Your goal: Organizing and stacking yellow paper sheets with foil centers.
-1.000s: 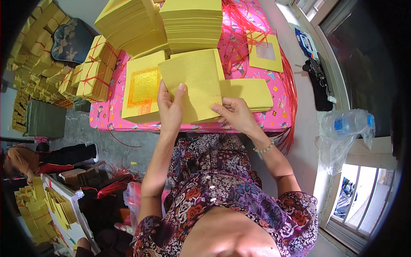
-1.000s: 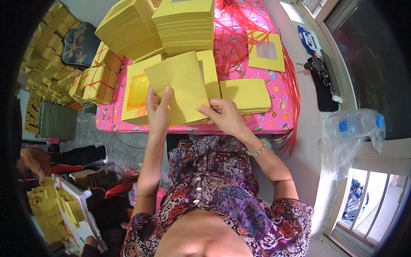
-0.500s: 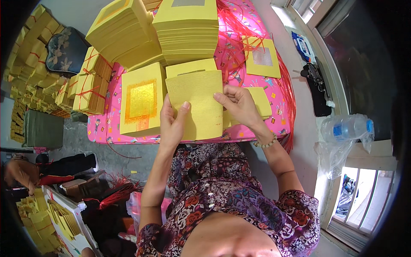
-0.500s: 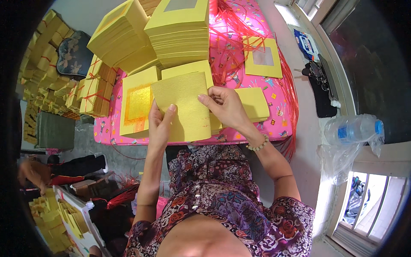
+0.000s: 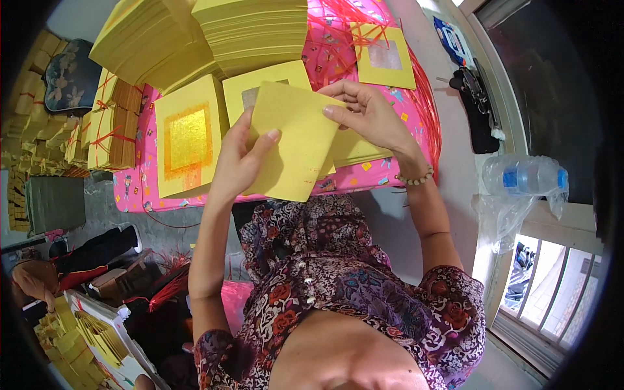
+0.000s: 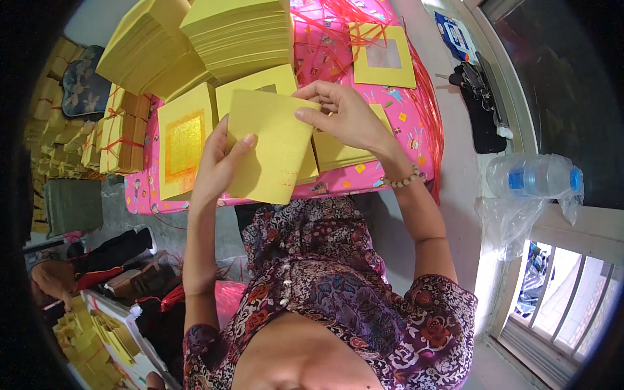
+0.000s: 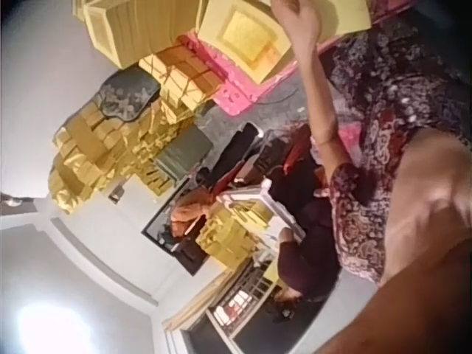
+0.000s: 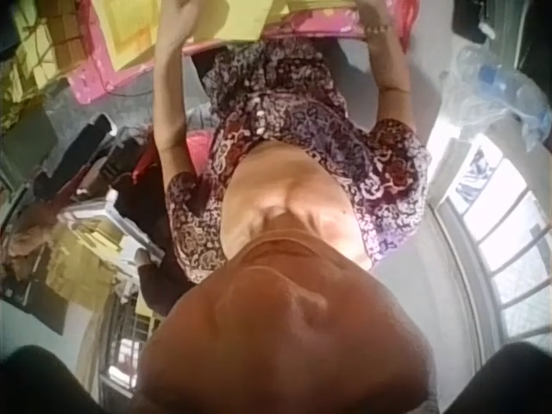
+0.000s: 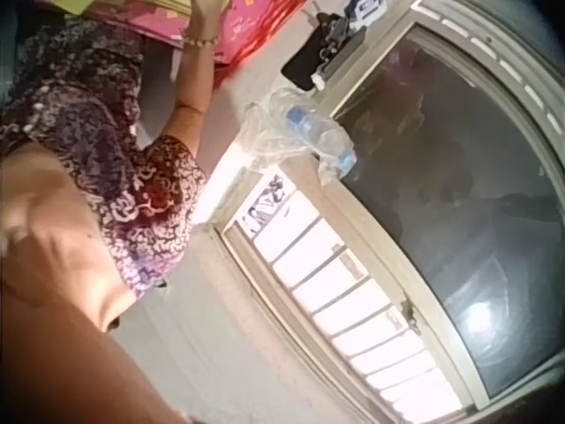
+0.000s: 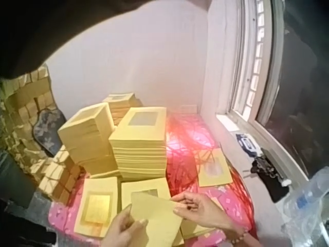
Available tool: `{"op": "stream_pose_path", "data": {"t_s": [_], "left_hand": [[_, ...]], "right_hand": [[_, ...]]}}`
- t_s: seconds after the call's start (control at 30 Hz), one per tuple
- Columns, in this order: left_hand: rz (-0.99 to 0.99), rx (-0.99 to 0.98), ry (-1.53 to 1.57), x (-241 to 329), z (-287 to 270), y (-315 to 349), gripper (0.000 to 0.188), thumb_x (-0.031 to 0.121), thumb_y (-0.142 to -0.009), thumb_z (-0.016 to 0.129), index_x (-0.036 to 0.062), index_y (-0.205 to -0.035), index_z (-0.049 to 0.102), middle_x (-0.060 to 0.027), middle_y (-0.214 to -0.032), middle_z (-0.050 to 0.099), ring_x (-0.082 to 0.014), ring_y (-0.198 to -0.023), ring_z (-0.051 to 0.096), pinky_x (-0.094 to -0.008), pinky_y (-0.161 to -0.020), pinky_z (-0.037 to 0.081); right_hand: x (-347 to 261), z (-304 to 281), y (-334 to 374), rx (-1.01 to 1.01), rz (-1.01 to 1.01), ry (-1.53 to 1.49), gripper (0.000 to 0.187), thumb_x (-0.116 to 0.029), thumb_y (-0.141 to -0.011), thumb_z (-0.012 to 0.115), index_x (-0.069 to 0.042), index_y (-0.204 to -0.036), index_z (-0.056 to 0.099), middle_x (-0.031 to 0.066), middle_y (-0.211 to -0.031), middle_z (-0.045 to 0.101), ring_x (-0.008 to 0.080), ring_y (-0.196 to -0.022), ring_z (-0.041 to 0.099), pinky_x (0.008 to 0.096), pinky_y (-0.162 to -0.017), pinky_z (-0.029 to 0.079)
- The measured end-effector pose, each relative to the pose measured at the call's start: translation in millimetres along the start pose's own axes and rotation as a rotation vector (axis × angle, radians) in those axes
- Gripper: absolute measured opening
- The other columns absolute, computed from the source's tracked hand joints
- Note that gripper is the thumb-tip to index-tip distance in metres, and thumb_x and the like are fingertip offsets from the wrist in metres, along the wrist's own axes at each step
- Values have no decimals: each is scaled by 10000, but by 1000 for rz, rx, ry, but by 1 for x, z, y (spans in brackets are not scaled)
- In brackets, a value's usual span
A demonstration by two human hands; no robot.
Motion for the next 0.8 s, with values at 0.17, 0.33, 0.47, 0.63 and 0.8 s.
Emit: {"op": "stream_pose_path", "data": {"t_s": [0.17,0.33,0.47,0.63,0.8], "left_hand": [[-9,-171,-74,6,12,-24,337,136,-918,559,14,-1221,475,-55,-1037,593,-97,-917,555,-252,-794,458],[-20,44,-126,8,-9,-33,288,222,-930,560,48,-1156,523,-33,-995,573,-95,-904,551,-251,-766,467],[38,133,-213,-11,-32,-23,272,208,-924,564,41,-1136,535,-52,-1024,581,-130,-912,569,-265,-763,476],[68,79,-377,-29,-28,-6,230,143,-898,573,28,-1096,551,-70,-1012,608,-148,-909,599,-279,-794,478],[66,75,-419,-29,-23,-2,200,120,-892,573,20,-1066,568,-78,-973,634,-156,-910,615,-289,-817,477]], "right_hand": [[5,-15,12,-13,73,-25,198,-181,-915,581,-24,-1035,588,0,-885,630,42,-748,578,203,-607,483],[30,-62,39,271,67,-44,204,-182,-940,542,-43,-1088,531,12,-920,639,42,-781,599,198,-606,501],[72,-94,70,496,145,-233,240,-171,-938,533,-29,-1127,491,71,-942,643,124,-793,639,246,-609,531],[108,-94,96,541,235,-255,240,-166,-938,525,-8,-1111,474,102,-966,624,152,-827,641,261,-633,557],[114,-82,100,601,258,-236,222,-176,-939,527,-17,-1086,477,86,-970,627,125,-790,635,232,-598,549]]}}
Point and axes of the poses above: each hand's wrist, its own y-axis away from the middle knuckle, its own z-axis out of the palm, x = y × z, the point moved 5 cm from there along -y, towards the middle knuckle
